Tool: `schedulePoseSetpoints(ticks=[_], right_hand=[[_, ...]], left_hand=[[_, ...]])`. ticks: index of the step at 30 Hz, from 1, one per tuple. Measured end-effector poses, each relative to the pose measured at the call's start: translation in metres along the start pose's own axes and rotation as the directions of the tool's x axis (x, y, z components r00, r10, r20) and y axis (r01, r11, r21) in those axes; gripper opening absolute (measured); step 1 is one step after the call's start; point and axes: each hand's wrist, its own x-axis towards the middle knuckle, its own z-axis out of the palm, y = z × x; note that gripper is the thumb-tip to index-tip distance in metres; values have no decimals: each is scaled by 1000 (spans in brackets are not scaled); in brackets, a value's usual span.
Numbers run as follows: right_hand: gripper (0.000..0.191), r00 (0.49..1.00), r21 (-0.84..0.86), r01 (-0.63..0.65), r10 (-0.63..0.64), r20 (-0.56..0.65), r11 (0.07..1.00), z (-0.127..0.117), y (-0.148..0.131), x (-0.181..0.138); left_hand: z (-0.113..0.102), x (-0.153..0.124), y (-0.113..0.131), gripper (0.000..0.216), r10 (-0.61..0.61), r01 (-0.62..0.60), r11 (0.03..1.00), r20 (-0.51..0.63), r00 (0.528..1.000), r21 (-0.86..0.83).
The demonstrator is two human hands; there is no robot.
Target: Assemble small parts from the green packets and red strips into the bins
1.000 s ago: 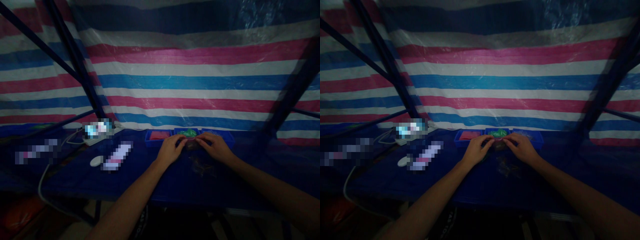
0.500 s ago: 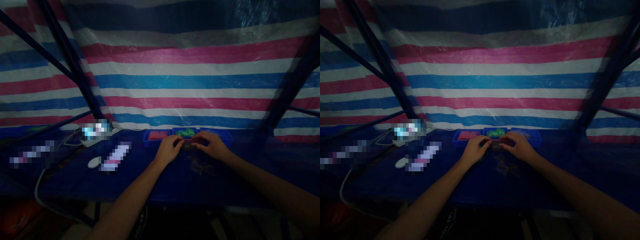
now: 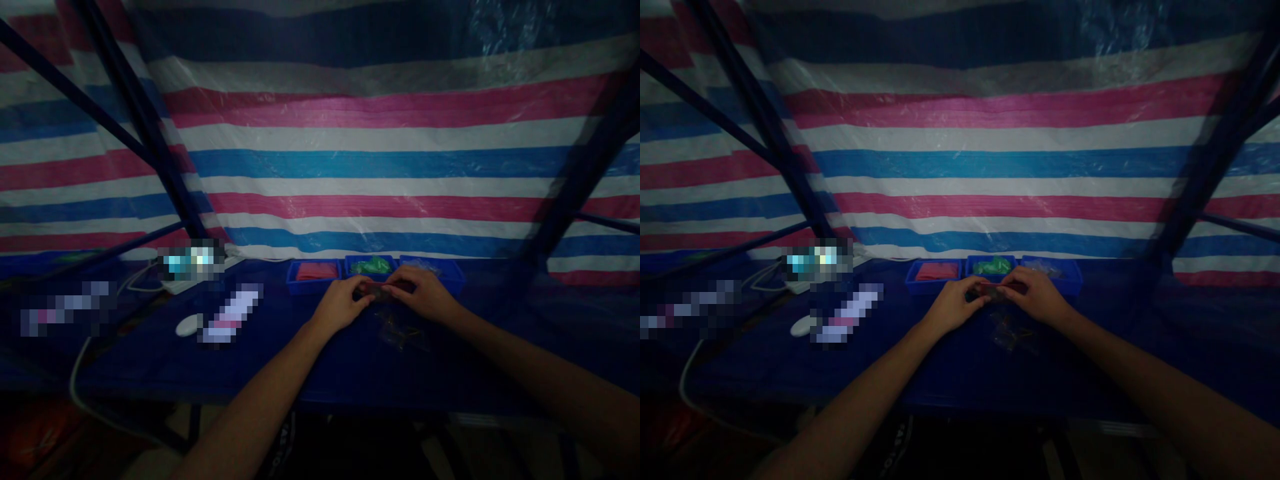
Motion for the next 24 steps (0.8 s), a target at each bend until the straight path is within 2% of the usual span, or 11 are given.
schedulePoseSetpoints(ticks=[9, 15, 19, 24], right_hand=[[14, 996, 44, -82, 80, 46, 996, 3, 4, -1], [16, 996, 57, -92, 91, 11, 994, 4, 7, 0], [20, 992, 25, -96, 94, 81, 995, 2, 7, -1], [26, 989, 1, -125, 125, 85, 992, 1, 7, -1]], left_hand=[[3, 1, -8, 42, -13, 13, 1000, 3, 1000, 24], [2, 0, -6, 50, 22, -20, 999, -60, 998, 28], [3, 0, -7, 54, 6, -6, 1000, -38, 999, 14], [2, 0, -10, 52, 0, 1, 1000, -35, 999, 26]])
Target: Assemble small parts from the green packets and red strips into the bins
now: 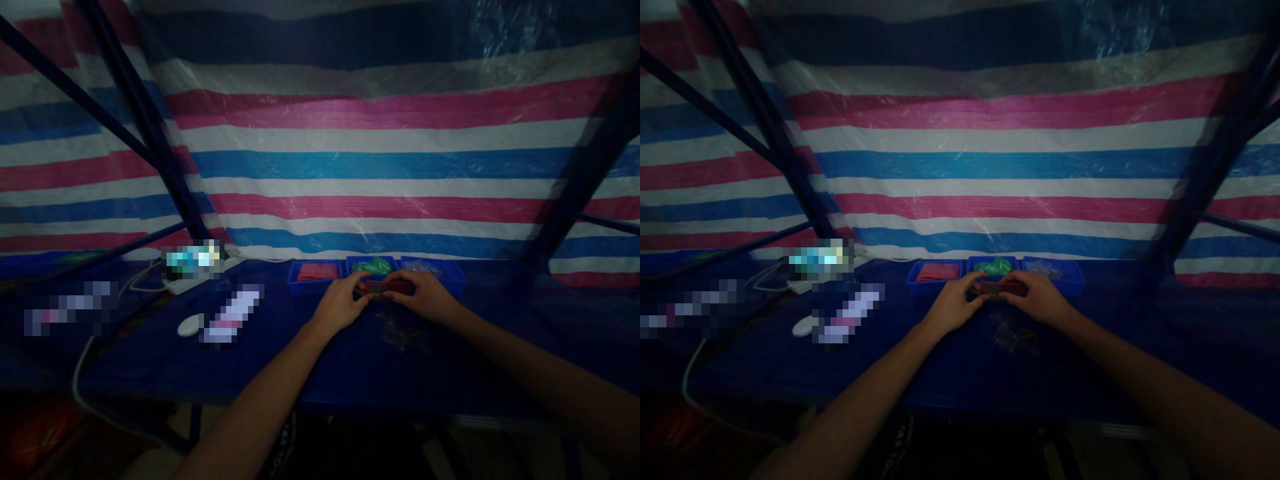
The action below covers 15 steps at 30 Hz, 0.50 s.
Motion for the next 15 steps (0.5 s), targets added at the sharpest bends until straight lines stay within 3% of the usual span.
schedulePoseSetpoints(ticks=[4, 9, 12, 15], right_hand=[[27, 999, 76, -32, 35, -35, 997, -1, 4, 1], [32, 983, 206, -23, 59, -171, 978, -2, 2, -1], [35, 978, 208, -10, 53, -204, 978, 0, -1, -2], [34, 977, 202, -15, 57, -207, 979, 3, -3, -2]], left_hand=[[0, 0, 0, 53, -26, 26, 1000, -5, 1000, -9], [-3, 0, 8, 52, 3, -2, 1000, -66, 998, 6], [-5, 1, 16, 43, 63, -64, 998, -110, 992, -3], [-7, 2, 19, 25, 77, -80, 996, -80, 994, -36]])
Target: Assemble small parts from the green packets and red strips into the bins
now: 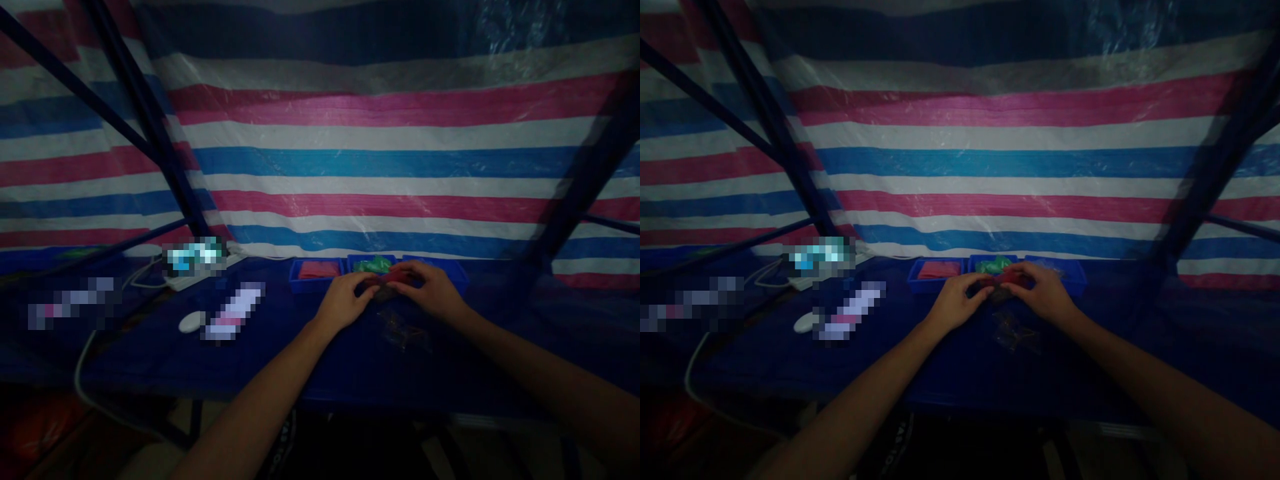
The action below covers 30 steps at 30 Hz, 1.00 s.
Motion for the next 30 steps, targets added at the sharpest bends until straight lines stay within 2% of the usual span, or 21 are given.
schedulePoseSetpoints(ticks=[5, 10, 13, 17, 23, 27, 30], right_hand=[[41, 999, 125, -47, 46, 10, 991, 2, -1, 3], [39, 991, 223, -90, 110, -79, 971, 0, -2, 4], [42, 995, 221, -91, 100, -27, 971, 1, 1, 4], [43, 994, 244, -111, 105, 38, 963, 3, 5, 4], [28, 990, 182, -110, 91, 106, 977, 1, 1, 3], [29, 989, 225, -148, 150, 7, 963, 3, -1, 3], [33, 979, 303, -162, 191, -68, 939, 5, -2, 3]], left_hand=[[-1, 2, -4, 20, -105, 102, 992, -34, 994, -79], [1, 2, -6, 22, -137, 132, 984, -40, 990, -116], [3, 1, -6, 26, -127, 124, 987, -22, 992, -106], [2, 0, -5, 20, -121, 120, 992, -26, 992, -31], [2, 2, -7, 19, -123, 120, 989, -25, 992, -80], [1, 3, -10, 23, -121, 114, 991, -125, 985, -67], [0, 2, -6, 21, -23, 22, 1000, -113, 993, -8]])
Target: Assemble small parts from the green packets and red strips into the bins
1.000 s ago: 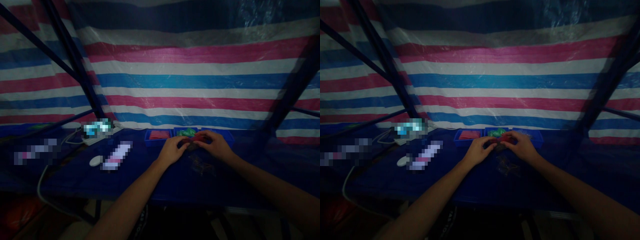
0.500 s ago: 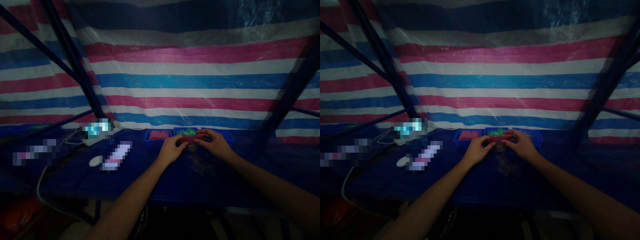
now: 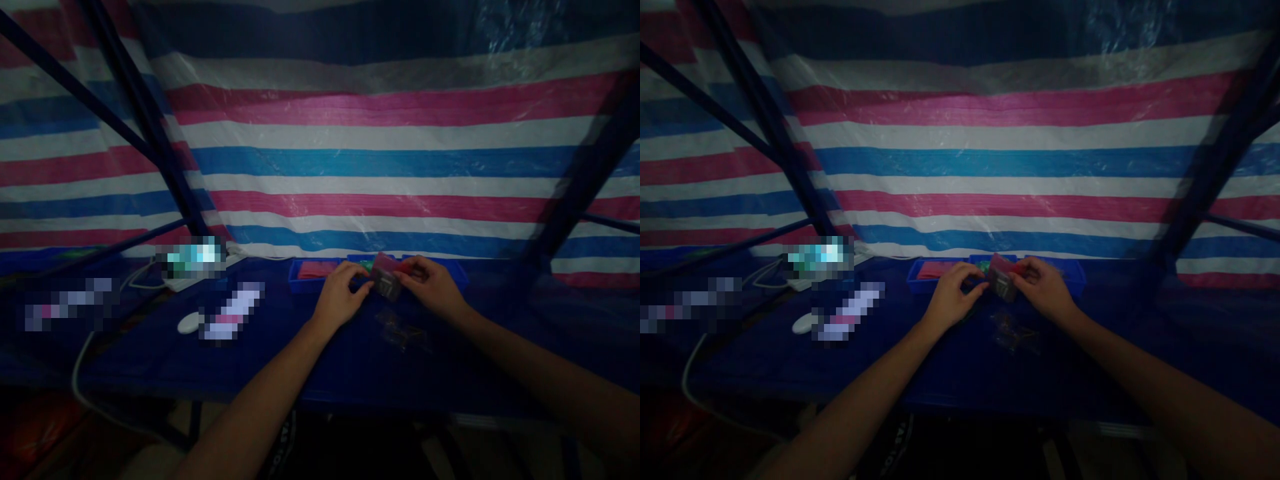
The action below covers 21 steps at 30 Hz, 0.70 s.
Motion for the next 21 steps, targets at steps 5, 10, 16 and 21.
schedulePoseSetpoints(ticks=[5, 10, 16, 21], right_hand=[[39, 979, 83, -3, -14, 202, 997, 5, -6, -7], [37, 956, 84, 17, -41, 290, 996, 7, -12, -10], [41, 996, 5, 87, -87, -36, 996, 1, -8, -3], [46, 987, 110, -3, -15, 158, 994, 4, -3, -4]], left_hand=[[3, -4, 12, 45, 85, -82, 996, 166, 983, -26], [1, -2, 9, 26, -30, 23, 998, 158, 987, 51], [-3, -1, 7, 28, -91, 88, 996, 114, 989, 33], [2, -3, 8, 28, -69, 80, 995, 158, 985, -61]])
